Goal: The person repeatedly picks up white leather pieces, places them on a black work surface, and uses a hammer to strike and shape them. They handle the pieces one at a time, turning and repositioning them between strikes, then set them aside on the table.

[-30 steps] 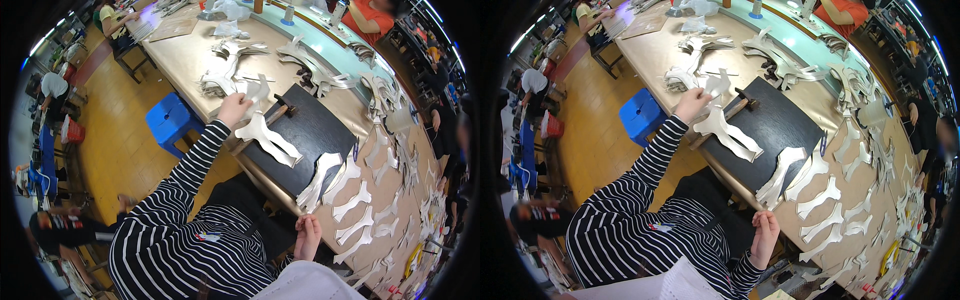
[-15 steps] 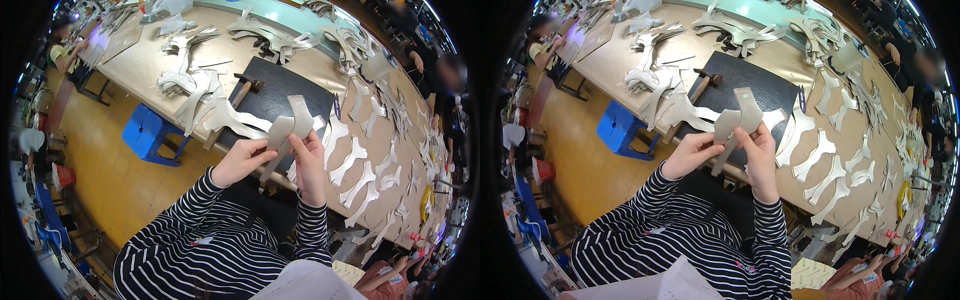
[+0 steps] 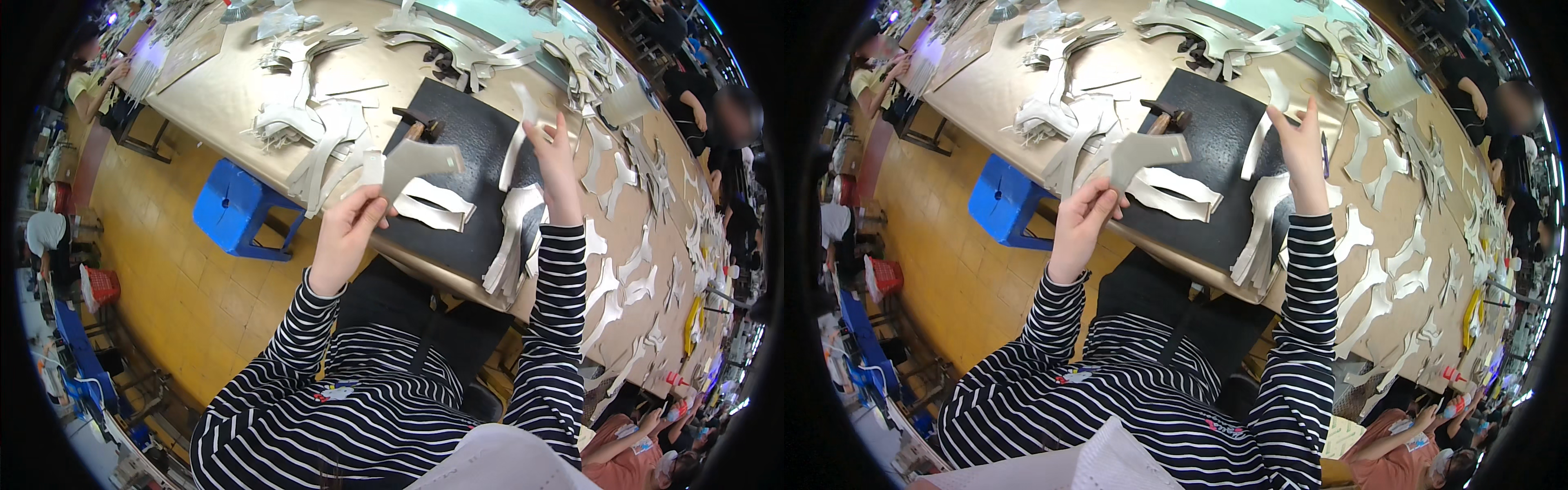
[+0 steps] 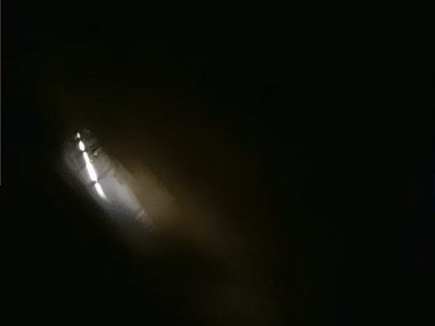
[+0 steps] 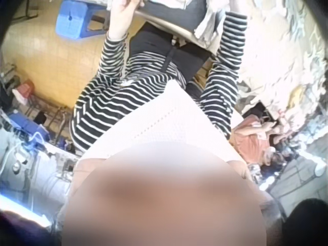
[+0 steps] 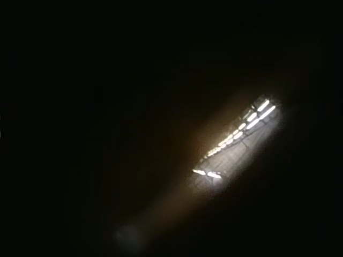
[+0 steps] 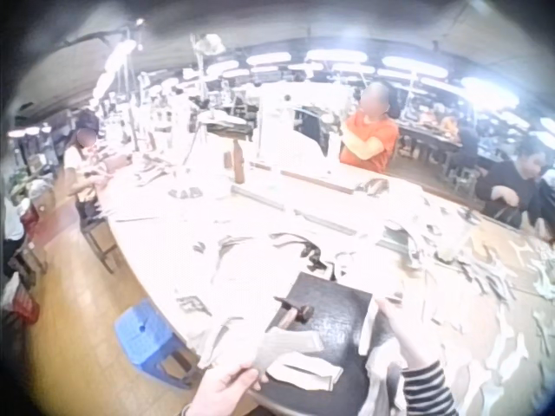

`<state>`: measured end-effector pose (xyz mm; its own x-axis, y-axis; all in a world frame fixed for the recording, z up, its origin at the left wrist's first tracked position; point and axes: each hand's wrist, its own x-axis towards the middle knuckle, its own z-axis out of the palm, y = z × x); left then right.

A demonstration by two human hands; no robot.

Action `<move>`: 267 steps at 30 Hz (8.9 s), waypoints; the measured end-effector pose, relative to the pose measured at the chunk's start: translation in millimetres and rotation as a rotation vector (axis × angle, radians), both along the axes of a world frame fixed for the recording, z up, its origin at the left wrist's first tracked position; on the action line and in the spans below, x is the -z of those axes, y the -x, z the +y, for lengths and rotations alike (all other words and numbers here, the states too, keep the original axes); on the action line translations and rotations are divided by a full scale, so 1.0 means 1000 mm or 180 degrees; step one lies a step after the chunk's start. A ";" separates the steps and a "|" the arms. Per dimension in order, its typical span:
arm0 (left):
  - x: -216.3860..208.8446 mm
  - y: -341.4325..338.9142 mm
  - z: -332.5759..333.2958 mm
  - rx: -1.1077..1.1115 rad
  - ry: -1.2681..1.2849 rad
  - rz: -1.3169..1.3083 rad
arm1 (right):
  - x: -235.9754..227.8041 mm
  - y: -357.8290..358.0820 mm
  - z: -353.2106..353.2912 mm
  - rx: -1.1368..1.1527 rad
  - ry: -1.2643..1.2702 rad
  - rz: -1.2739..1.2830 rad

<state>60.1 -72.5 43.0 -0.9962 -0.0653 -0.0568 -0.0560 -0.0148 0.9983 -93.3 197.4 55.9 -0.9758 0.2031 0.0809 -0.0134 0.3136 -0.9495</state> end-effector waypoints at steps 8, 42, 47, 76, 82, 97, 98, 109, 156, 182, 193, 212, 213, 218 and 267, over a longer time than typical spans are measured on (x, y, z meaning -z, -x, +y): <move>0.002 0.006 0.006 0.1286 0.2427 0.1060 | -0.022 -0.105 -0.029 -0.2565 -0.1827 0.0500; 0.014 0.140 0.058 0.0973 0.3657 0.2683 | -0.041 -0.194 0.041 -0.0621 0.0507 -0.1212; 0.043 0.117 0.071 0.1139 0.3599 0.2181 | -0.031 -0.189 0.038 -0.0416 0.0966 -0.1004; -0.066 0.067 0.018 -0.0511 0.1920 0.2714 | 0.058 -0.141 -0.078 -0.1372 0.2393 -0.1716; -0.060 0.028 0.013 0.0204 0.2421 0.2661 | 0.063 -0.068 -0.095 -0.0769 0.3186 -0.0960; 0.062 0.054 0.041 0.1112 0.3256 0.2286 | 0.026 -0.202 -0.039 0.0280 0.2284 -0.1069; 0.062 0.057 0.036 0.1151 0.3333 0.2281 | 0.028 -0.200 -0.043 0.0268 0.2113 -0.1096; 0.062 0.027 0.043 0.0220 0.2608 0.1372 | 0.041 -0.158 -0.063 -0.0173 0.1048 -0.0953; 0.078 0.032 0.040 0.0242 0.2368 0.1175 | 0.046 -0.120 -0.058 -0.0286 0.0384 -0.1521; 0.069 0.031 0.041 0.0341 0.2311 0.0835 | 0.046 -0.119 -0.060 -0.0291 0.0206 -0.1564; 0.069 0.031 0.040 0.0371 0.2302 0.0789 | 0.047 -0.120 -0.061 -0.0245 0.0242 -0.1497; 0.060 0.033 0.041 0.0476 0.2173 0.0510 | 0.050 -0.125 -0.065 -0.0181 -0.0047 -0.1347; 0.059 0.033 0.041 0.0479 0.2179 0.0500 | 0.050 -0.125 -0.066 -0.0150 -0.0073 -0.1382; 0.057 0.034 0.042 0.0500 0.2196 0.0431 | 0.050 -0.125 -0.067 -0.0071 -0.0086 -0.1423; 0.054 0.035 0.051 0.0346 0.2204 0.0137 | 0.048 -0.120 -0.069 -0.0038 -0.0244 -0.1482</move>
